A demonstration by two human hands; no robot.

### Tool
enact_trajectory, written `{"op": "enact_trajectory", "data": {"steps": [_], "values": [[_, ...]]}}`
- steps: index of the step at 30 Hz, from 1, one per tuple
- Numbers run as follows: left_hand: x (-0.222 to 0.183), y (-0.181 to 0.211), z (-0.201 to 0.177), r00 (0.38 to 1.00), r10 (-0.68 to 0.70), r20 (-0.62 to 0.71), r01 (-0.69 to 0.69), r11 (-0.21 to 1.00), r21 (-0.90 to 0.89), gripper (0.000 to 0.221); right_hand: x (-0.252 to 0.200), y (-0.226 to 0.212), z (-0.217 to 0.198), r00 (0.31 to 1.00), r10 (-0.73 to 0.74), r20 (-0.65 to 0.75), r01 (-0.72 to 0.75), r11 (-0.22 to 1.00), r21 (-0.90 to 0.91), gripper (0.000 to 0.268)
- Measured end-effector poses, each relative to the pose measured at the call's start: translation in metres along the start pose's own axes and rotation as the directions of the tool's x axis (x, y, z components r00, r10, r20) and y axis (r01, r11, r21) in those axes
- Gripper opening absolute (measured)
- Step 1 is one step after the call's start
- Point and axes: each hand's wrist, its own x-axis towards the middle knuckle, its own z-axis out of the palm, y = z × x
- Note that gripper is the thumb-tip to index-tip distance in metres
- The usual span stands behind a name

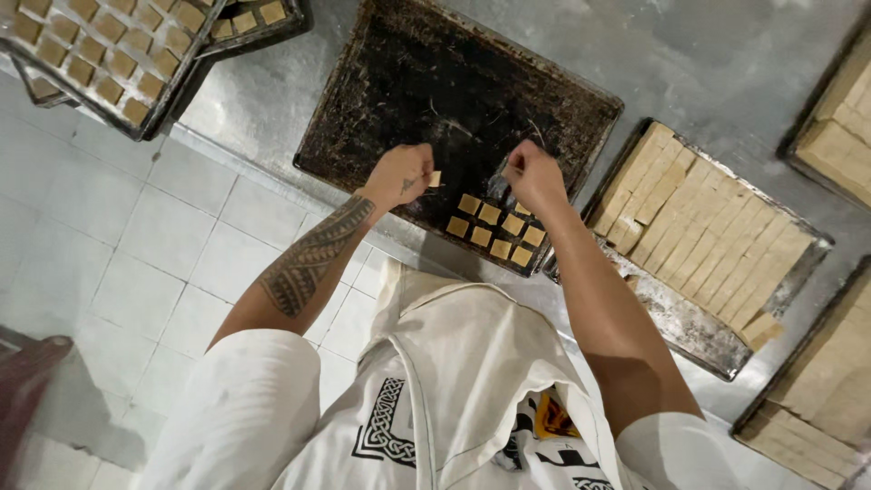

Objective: The person picks up rectangular pieces of dough from a metal tray and arranges them in rows on a dark baking sheet, repeating the process until the sheet is full.

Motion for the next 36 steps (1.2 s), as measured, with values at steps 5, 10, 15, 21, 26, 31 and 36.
{"op": "enact_trajectory", "data": {"steps": [5,10,15,21,26,31,36], "values": [[0.031,0.038,0.007,0.995,0.06,0.074,-0.04,0.969,-0.245,0.021,-0.017,-0.005,-0.009,0.999,0.045,-0.015,-0.044,0.997,0.064,0.025],[0.055,0.056,0.012,0.88,0.475,-0.012,-0.475,0.88,0.016,0.039,-0.023,-0.019,-0.004,1.0,0.001,-0.025,-0.003,0.994,-0.106,0.035],[0.055,0.048,0.006,0.915,0.383,0.124,-0.394,0.916,0.076,0.046,-0.033,-0.015,0.0,0.999,0.009,-0.051,-0.016,0.991,-0.131,0.033],[0.057,0.052,0.009,0.906,0.409,0.11,-0.424,0.874,0.237,0.039,-0.035,-0.016,0.017,0.998,-0.017,-0.055,0.0,0.96,-0.281,0.047],[0.059,0.052,0.022,0.922,0.355,0.156,-0.382,0.901,0.208,0.033,-0.04,-0.013,0.018,0.993,-0.063,-0.098,0.031,0.953,-0.301,0.05],[0.055,0.056,0.015,0.926,0.339,0.168,-0.372,0.892,0.255,0.034,-0.045,-0.023,0.011,0.997,0.047,-0.067,-0.064,0.957,-0.283,0.042],[0.041,0.06,-0.002,0.952,0.305,-0.042,-0.303,0.952,0.036,0.044,-0.095,0.042,-0.04,0.891,0.278,-0.358,-0.258,0.961,0.104,0.036]]}}
